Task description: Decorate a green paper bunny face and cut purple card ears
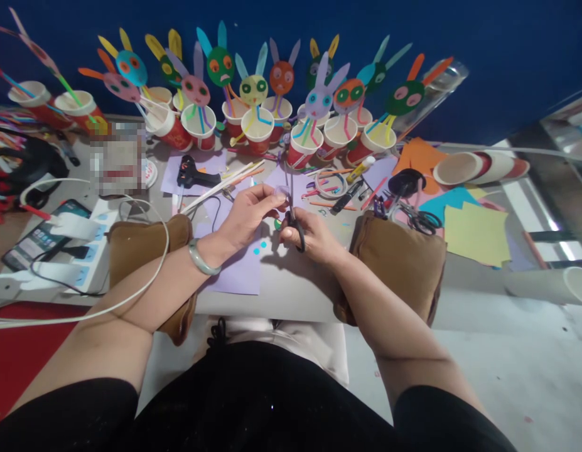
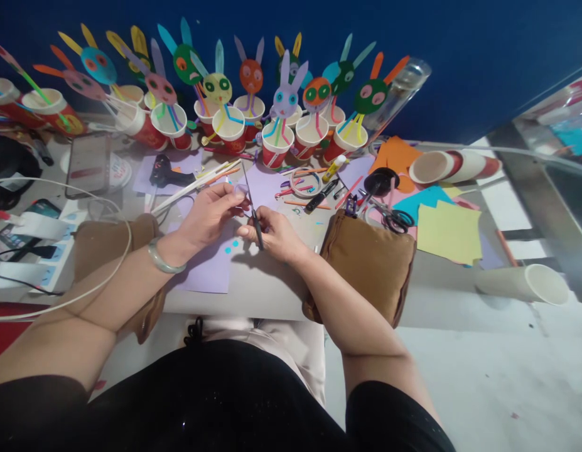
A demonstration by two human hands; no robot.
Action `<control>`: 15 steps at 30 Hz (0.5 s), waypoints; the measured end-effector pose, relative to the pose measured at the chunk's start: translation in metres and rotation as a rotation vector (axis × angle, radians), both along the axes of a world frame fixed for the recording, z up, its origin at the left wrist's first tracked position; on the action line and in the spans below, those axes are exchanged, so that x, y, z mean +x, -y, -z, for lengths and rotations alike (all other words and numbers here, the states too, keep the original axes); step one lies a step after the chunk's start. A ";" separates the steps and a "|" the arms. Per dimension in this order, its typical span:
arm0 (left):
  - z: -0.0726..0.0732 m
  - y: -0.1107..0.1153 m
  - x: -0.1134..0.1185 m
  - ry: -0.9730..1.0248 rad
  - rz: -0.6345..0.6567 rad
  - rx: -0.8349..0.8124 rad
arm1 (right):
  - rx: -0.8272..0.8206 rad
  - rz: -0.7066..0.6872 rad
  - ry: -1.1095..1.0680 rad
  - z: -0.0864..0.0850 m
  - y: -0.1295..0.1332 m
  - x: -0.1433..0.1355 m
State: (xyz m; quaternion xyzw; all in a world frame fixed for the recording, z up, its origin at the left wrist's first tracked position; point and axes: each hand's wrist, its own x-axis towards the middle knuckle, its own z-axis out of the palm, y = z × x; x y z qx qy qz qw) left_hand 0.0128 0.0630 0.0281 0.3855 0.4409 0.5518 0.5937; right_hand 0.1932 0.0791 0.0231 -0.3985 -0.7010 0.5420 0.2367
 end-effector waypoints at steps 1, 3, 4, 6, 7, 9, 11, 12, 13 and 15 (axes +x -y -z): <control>0.000 0.000 0.000 0.000 0.002 -0.001 | -0.005 0.003 -0.002 0.000 0.000 0.000; -0.001 0.000 0.000 0.002 0.000 -0.004 | -0.014 0.006 0.004 -0.002 0.001 -0.001; -0.001 0.000 0.000 0.005 -0.003 -0.005 | -0.017 0.005 0.008 -0.003 0.001 -0.001; -0.002 0.000 0.000 0.016 -0.005 -0.004 | -0.029 0.002 0.005 -0.004 0.001 -0.002; -0.002 0.000 0.000 0.021 -0.005 -0.005 | -0.038 0.000 -0.001 -0.005 0.002 -0.002; -0.002 0.000 -0.001 0.023 -0.004 -0.008 | -0.062 0.001 -0.013 -0.006 0.002 -0.003; -0.002 -0.001 -0.001 0.016 -0.007 -0.015 | -0.087 0.002 -0.020 -0.006 0.002 -0.003; -0.003 -0.001 -0.001 0.012 -0.008 -0.019 | -0.094 0.003 -0.022 -0.005 0.002 -0.003; -0.003 -0.001 -0.001 0.008 -0.009 -0.022 | -0.098 0.005 -0.024 -0.005 0.002 -0.003; -0.003 -0.001 -0.001 0.006 -0.012 -0.026 | -0.100 0.009 -0.024 -0.005 0.002 -0.003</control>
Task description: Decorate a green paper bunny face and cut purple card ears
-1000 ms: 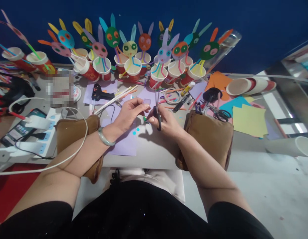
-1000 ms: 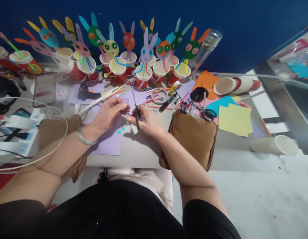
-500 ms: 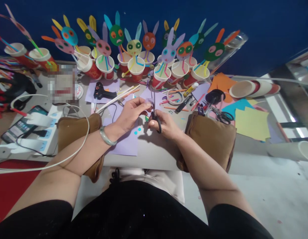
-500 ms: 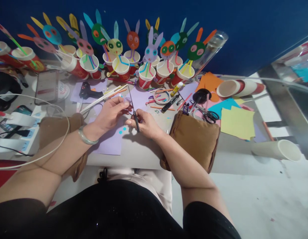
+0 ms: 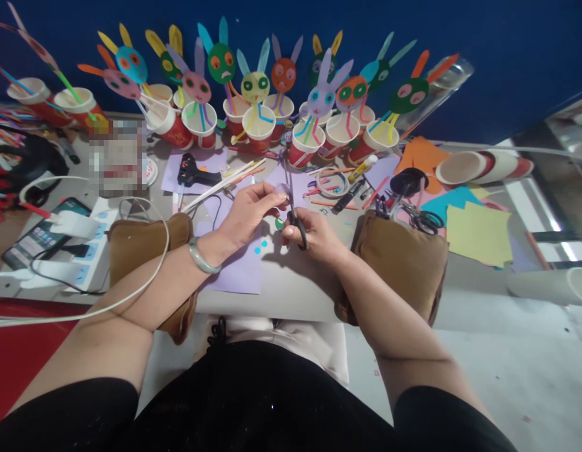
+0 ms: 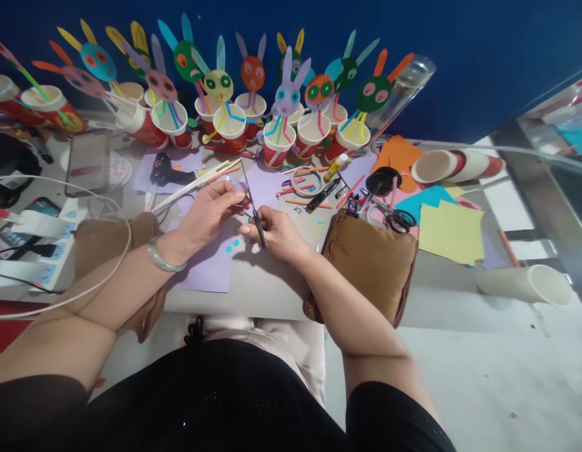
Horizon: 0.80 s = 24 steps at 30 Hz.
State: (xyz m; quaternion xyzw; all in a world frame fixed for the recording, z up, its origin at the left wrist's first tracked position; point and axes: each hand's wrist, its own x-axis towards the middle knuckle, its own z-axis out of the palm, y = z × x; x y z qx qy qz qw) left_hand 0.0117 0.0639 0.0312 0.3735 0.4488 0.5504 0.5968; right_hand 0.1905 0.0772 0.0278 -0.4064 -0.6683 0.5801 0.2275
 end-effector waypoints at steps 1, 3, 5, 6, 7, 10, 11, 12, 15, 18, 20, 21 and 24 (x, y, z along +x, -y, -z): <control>0.000 0.000 0.000 0.001 -0.002 -0.001 | 0.000 0.003 0.001 0.000 0.000 0.000; 0.000 0.000 0.000 0.007 -0.005 0.002 | 0.000 0.004 0.006 0.001 -0.001 0.001; 0.000 -0.001 0.000 0.022 -0.006 0.011 | 0.006 0.002 0.011 0.001 -0.001 0.002; 0.000 -0.001 0.000 0.030 -0.007 0.017 | 0.011 0.000 0.011 0.001 -0.001 0.002; 0.000 -0.001 0.000 0.037 -0.007 0.021 | 0.018 -0.002 0.009 0.001 -0.002 0.002; 0.001 -0.001 -0.001 0.047 -0.005 0.028 | 0.032 -0.002 0.005 0.001 -0.002 0.002; 0.001 -0.001 -0.001 0.050 -0.005 0.031 | 0.035 -0.001 0.007 0.001 -0.002 0.002; 0.001 -0.001 -0.001 0.054 -0.005 0.034 | 0.037 0.001 0.009 0.001 -0.002 0.003; 0.000 -0.001 -0.002 0.064 -0.005 0.041 | 0.041 0.010 0.013 -0.001 -0.001 0.003; 0.000 -0.001 -0.002 0.052 -0.003 0.047 | 0.045 0.008 0.015 -0.003 -0.001 0.003; 0.000 -0.001 -0.002 0.034 -0.004 0.048 | 0.050 0.001 0.018 -0.005 0.000 0.003; 0.000 -0.002 -0.002 0.024 -0.005 0.048 | 0.052 -0.001 0.020 -0.005 0.000 0.003; 0.000 -0.002 -0.002 0.010 -0.011 0.050 | 0.056 0.001 0.026 -0.007 0.000 0.004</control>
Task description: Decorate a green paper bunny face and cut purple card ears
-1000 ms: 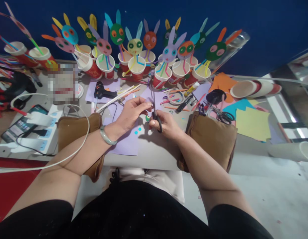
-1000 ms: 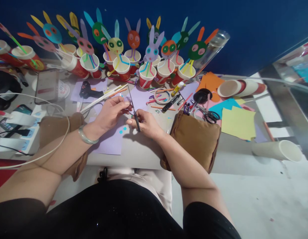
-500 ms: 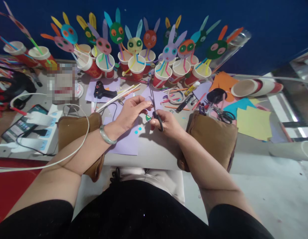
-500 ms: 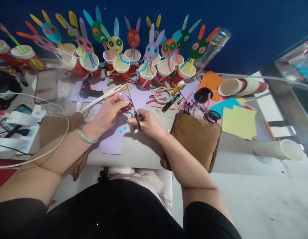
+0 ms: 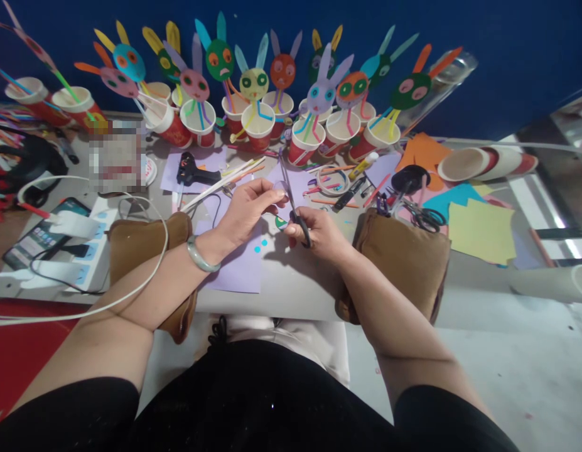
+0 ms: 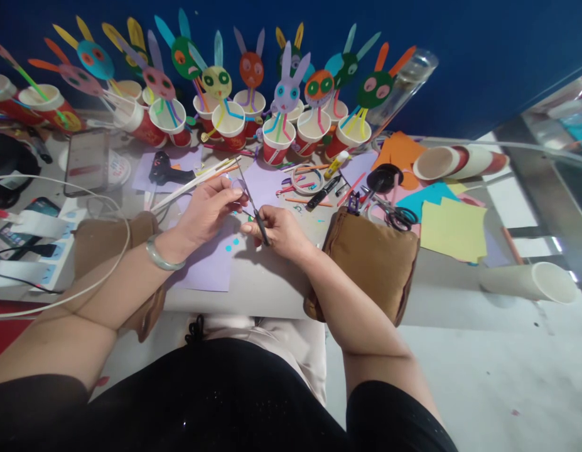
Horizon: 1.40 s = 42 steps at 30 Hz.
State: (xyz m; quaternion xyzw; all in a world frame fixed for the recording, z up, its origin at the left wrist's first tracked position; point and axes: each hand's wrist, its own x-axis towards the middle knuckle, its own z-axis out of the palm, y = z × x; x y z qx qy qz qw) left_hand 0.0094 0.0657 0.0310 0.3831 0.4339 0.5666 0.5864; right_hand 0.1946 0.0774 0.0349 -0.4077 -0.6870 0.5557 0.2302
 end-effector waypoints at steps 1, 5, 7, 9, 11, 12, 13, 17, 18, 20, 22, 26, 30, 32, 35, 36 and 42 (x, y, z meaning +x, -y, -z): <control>0.000 0.000 0.000 0.001 0.001 0.004 | 0.000 0.001 0.003 0.000 0.000 0.000; -0.001 -0.001 -0.001 0.008 0.007 0.015 | -0.008 0.000 0.012 -0.001 0.000 0.002; -0.001 -0.001 -0.001 0.006 0.005 0.010 | -0.007 0.000 0.014 -0.001 -0.001 0.002; -0.001 -0.001 -0.001 0.007 0.001 0.009 | -0.004 0.000 0.019 -0.001 -0.001 0.002; 0.000 -0.001 -0.001 0.011 -0.001 0.015 | -0.004 0.005 0.023 -0.002 -0.001 0.002; 0.000 -0.001 -0.001 0.012 -0.002 0.019 | -0.006 0.006 0.026 -0.002 0.000 0.002; 0.000 -0.001 -0.001 0.010 -0.002 0.020 | -0.006 0.006 0.029 -0.003 0.000 0.002; -0.001 0.000 -0.002 0.008 -0.001 0.024 | -0.011 0.009 0.039 -0.004 0.000 0.002; -0.001 -0.001 -0.002 0.009 0.000 0.025 | -0.012 0.012 0.040 -0.004 0.000 0.002; -0.002 -0.001 -0.002 0.007 -0.001 0.025 | -0.013 0.016 0.039 -0.003 0.000 0.003; -0.002 -0.001 -0.002 0.003 0.000 0.018 | -0.016 0.014 0.042 -0.002 0.000 0.003; -0.002 -0.001 -0.003 -0.013 0.003 0.003 | -0.033 0.017 0.034 -0.001 -0.001 0.004; -0.002 -0.001 -0.004 -0.090 0.052 0.008 | 0.015 0.120 -0.041 0.001 -0.003 0.004; 0.000 -0.001 -0.004 -0.164 0.121 0.020 | 0.066 0.230 -0.103 0.003 -0.004 0.004; 0.004 -0.001 -0.005 -0.268 0.236 0.036 | 0.084 0.349 -0.200 0.006 -0.006 0.004; 0.006 -0.001 -0.006 -0.297 0.265 0.038 | 0.072 0.357 -0.225 0.007 -0.007 0.004; 0.010 -0.002 -0.007 -0.367 0.353 0.067 | 0.005 0.293 -0.288 0.008 -0.007 0.003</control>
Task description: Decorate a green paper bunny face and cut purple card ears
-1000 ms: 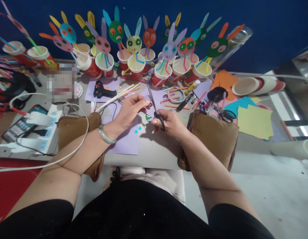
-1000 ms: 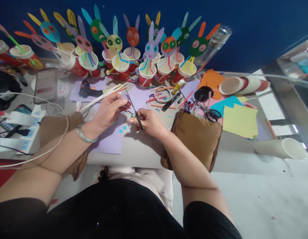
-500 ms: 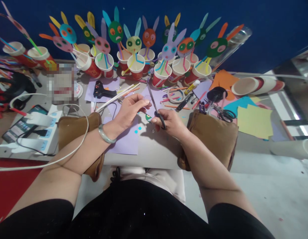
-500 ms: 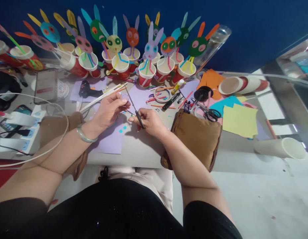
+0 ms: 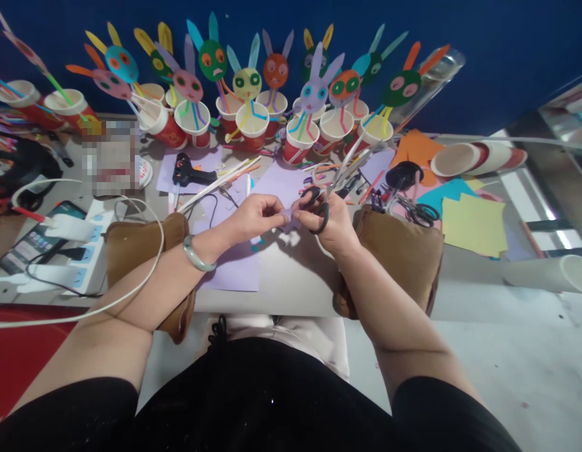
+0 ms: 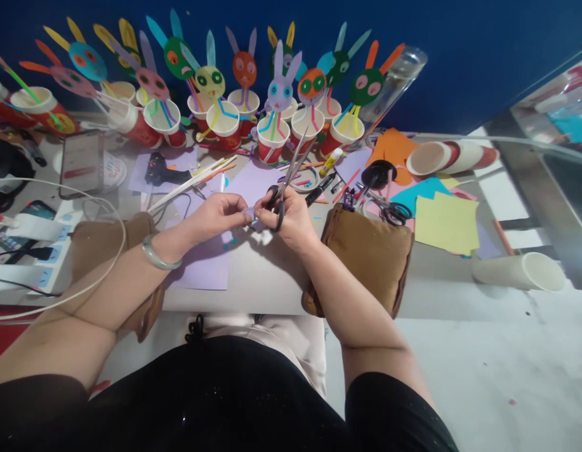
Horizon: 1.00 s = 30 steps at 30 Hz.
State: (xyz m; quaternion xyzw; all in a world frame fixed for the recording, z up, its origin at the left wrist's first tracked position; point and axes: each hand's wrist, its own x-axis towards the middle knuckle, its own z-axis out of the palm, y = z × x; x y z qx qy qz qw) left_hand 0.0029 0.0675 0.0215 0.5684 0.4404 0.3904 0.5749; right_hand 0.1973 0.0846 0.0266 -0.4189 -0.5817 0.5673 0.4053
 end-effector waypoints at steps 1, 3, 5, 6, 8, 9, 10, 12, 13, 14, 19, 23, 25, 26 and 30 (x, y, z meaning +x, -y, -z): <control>0.000 0.000 0.000 0.004 0.000 0.007 | -0.005 -0.003 -0.008 0.000 0.000 0.000; -0.002 0.000 0.000 0.014 -0.013 0.016 | -0.010 0.000 -0.022 0.000 0.001 0.000; -0.003 -0.001 -0.001 0.022 -0.042 0.016 | -0.008 0.006 -0.017 0.001 0.001 0.000; -0.004 0.000 -0.001 0.030 -0.058 0.013 | -0.005 0.011 -0.008 0.001 0.000 0.000; -0.007 0.000 0.000 0.054 -0.084 0.009 | 0.003 0.019 0.014 0.003 0.000 -0.001; -0.008 0.000 0.000 0.070 -0.091 0.009 | 0.003 0.023 0.023 0.003 0.000 -0.001; -0.008 0.001 0.000 0.086 -0.094 0.008 | -0.001 0.029 0.028 0.004 0.000 -0.001; -0.008 0.002 0.002 0.109 -0.089 -0.001 | -0.012 0.049 0.028 0.005 0.000 -0.002; -0.008 0.003 0.003 0.113 -0.087 -0.009 | -0.018 0.061 0.025 0.005 0.000 -0.003; -0.007 0.003 0.003 0.115 -0.086 -0.015 | -0.021 0.070 0.017 0.005 0.001 -0.003; -0.005 0.004 0.005 0.136 -0.139 0.012 | 0.015 0.080 0.042 0.004 0.003 -0.003; -0.009 0.005 0.004 0.204 -0.212 0.020 | 0.099 -0.003 0.176 0.001 0.004 -0.002; -0.011 0.005 0.003 0.234 -0.244 0.018 | 0.121 -0.089 0.225 0.002 0.004 -0.003; -0.011 0.004 0.003 0.244 -0.260 0.018 | 0.121 -0.130 0.246 0.002 0.004 -0.004; -0.010 0.003 0.003 0.275 -0.309 0.000 | 0.102 -0.217 0.305 0.005 0.005 -0.007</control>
